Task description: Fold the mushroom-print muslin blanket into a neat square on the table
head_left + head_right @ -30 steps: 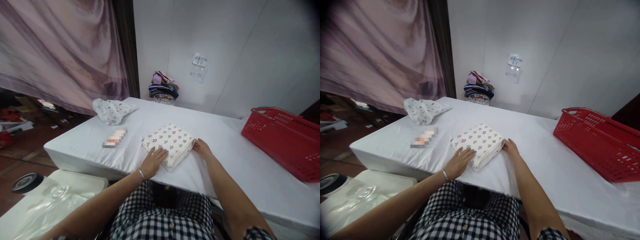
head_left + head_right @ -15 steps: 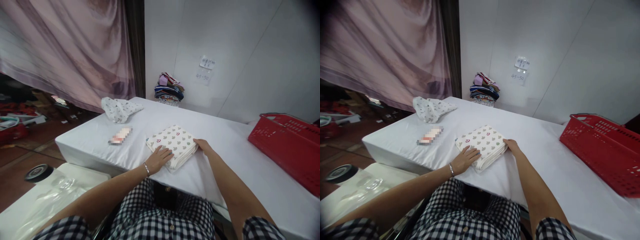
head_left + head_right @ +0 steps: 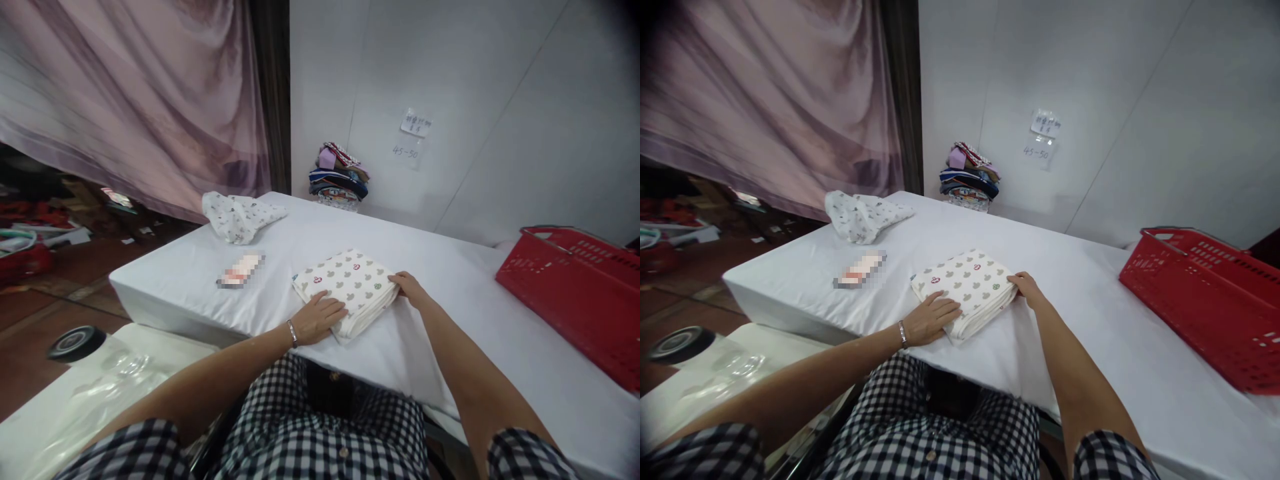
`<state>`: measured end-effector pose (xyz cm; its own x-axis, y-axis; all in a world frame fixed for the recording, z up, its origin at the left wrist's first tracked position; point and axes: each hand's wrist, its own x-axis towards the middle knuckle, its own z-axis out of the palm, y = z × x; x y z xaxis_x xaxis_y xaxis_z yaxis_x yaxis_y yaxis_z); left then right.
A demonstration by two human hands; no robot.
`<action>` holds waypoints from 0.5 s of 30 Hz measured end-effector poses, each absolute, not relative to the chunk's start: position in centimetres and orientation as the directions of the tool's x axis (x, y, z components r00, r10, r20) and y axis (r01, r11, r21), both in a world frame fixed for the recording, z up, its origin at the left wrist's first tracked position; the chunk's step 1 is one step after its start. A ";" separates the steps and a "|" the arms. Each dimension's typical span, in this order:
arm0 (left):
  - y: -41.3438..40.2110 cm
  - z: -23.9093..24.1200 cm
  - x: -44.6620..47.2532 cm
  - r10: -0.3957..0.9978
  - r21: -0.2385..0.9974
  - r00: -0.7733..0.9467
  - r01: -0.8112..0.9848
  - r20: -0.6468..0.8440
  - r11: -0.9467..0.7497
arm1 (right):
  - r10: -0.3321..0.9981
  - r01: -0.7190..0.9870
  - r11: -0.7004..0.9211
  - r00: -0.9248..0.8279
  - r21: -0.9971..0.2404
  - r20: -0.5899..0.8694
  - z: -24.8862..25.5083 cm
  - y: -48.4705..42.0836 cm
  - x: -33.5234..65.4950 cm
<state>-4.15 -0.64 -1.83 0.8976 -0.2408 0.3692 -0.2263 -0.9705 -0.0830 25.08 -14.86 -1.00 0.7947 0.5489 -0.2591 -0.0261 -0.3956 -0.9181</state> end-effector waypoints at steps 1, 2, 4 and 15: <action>-0.6 -1.9 -4.1 -0.245 -0.080 0.894 -0.232 0.375 -0.969 | 0.555 -0.041 -0.383 0.789 -0.923 -0.265 -0.8 -14.9 25.0; -0.6 -2.0 -4.0 -0.242 -0.073 0.892 -0.232 0.383 -0.970 | 0.559 -0.052 -0.370 0.785 -0.928 -0.267 -0.6 -14.9 24.9; -0.6 -1.9 -3.8 -0.214 -0.048 0.891 -0.213 0.400 -0.976 | 0.563 -0.064 -0.346 0.784 -0.936 -0.262 -0.1 -15.1 24.7; -6.7 6.2 -0.9 0.209 0.630 0.819 -0.221 0.535 -0.745 | 0.490 0.173 -0.441 0.869 -0.881 -0.074 13.3 -17.4 28.8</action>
